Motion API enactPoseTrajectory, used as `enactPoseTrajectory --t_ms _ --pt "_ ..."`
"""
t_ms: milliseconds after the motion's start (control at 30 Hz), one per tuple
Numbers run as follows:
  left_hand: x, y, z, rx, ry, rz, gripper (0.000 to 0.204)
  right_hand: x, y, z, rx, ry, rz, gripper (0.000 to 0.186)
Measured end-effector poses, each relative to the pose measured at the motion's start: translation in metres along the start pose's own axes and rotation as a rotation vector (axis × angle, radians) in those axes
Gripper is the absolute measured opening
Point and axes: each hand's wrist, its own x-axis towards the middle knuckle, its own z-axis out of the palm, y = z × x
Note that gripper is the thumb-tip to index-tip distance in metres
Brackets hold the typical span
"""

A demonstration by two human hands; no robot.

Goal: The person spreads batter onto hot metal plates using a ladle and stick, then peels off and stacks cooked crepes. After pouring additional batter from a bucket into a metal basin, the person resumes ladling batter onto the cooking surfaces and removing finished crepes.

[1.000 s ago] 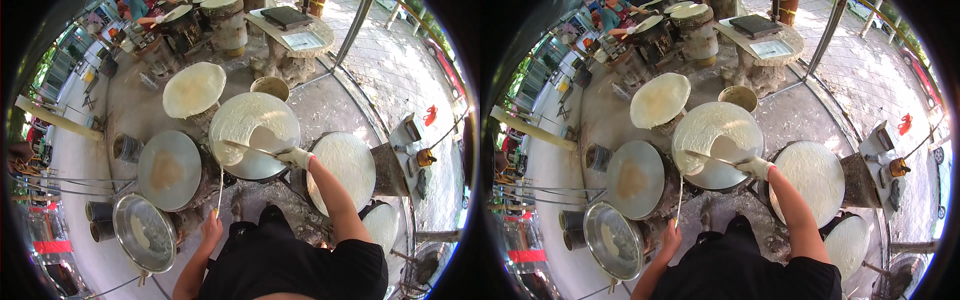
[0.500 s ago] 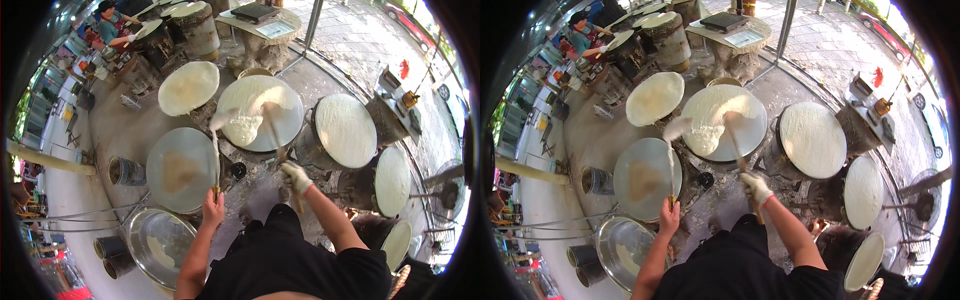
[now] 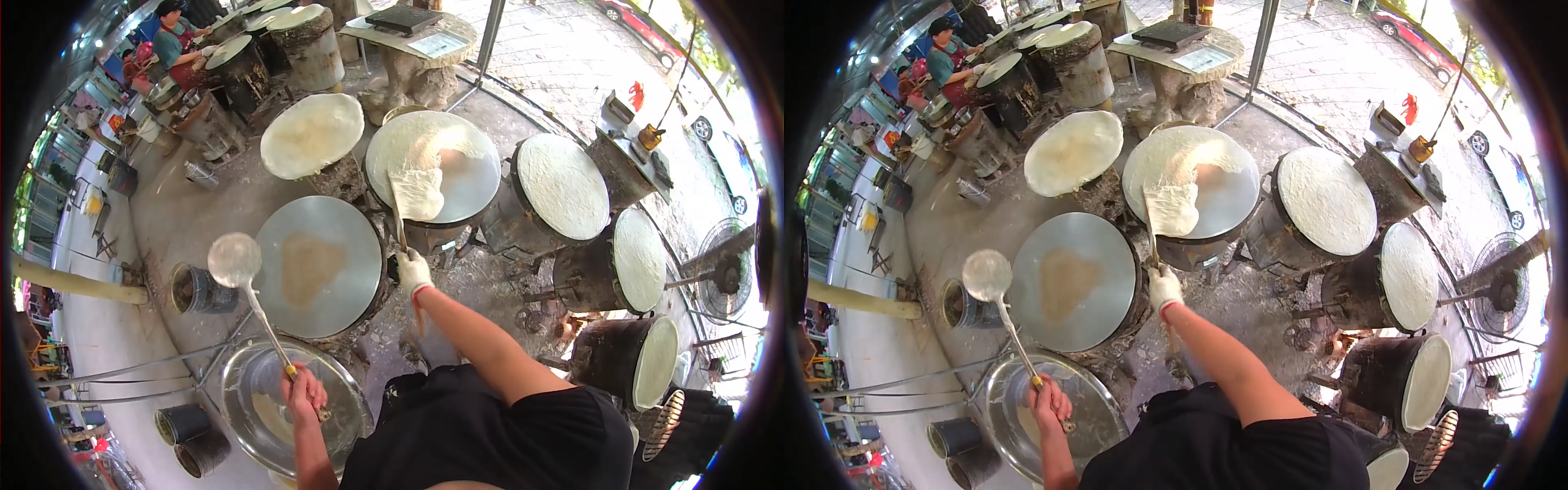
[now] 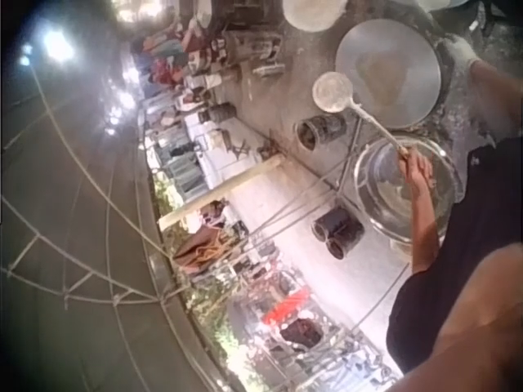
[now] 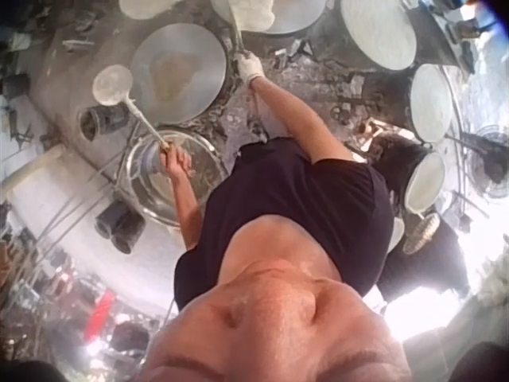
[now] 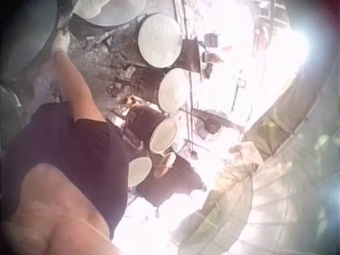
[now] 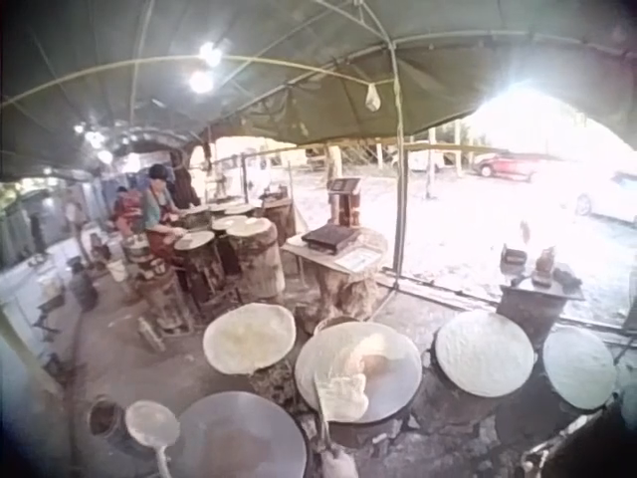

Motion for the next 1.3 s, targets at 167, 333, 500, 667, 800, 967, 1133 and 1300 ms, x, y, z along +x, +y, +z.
enactPoseTrajectory --t_ms 167,333,500,667,800,967,1133,1300 --pt "-0.03 -0.014 -0.027 -0.121 0.059 -0.071 0.019 0.008 -0.027 -0.04 0.22 0.161 0.149 0.033" --pt "-0.029 -0.021 -0.006 -0.121 -0.001 -0.097 0.023 0.004 0.001 -0.056 -0.059 0.013 -0.092 0.035" --pt "-0.032 -0.03 0.013 -0.168 -0.064 -0.113 0.024 0.013 -0.021 -0.105 0.054 0.077 0.031 0.034" --pt "-0.032 -0.046 0.06 -0.247 -0.113 -0.117 0.021 0.006 0.02 -0.148 -0.261 -0.246 -0.079 0.034" --pt "-0.034 -0.068 0.103 -0.302 -0.165 -0.129 0.022 0.04 0.014 -0.213 -0.029 -0.129 0.087 0.039" --pt "-0.041 -0.086 0.169 -0.343 -0.133 -0.131 0.024 0.025 -0.033 -0.25 -0.388 -0.278 -0.098 0.041" --pt "-0.035 -0.104 0.238 -0.333 -0.163 -0.139 0.026 0.091 -0.046 -0.311 -0.382 -0.166 -0.117 0.039" --pt "-0.035 -0.107 0.271 -0.235 -0.081 -0.147 0.026 0.086 -0.054 -0.329 -0.514 -0.474 -0.239 0.038"
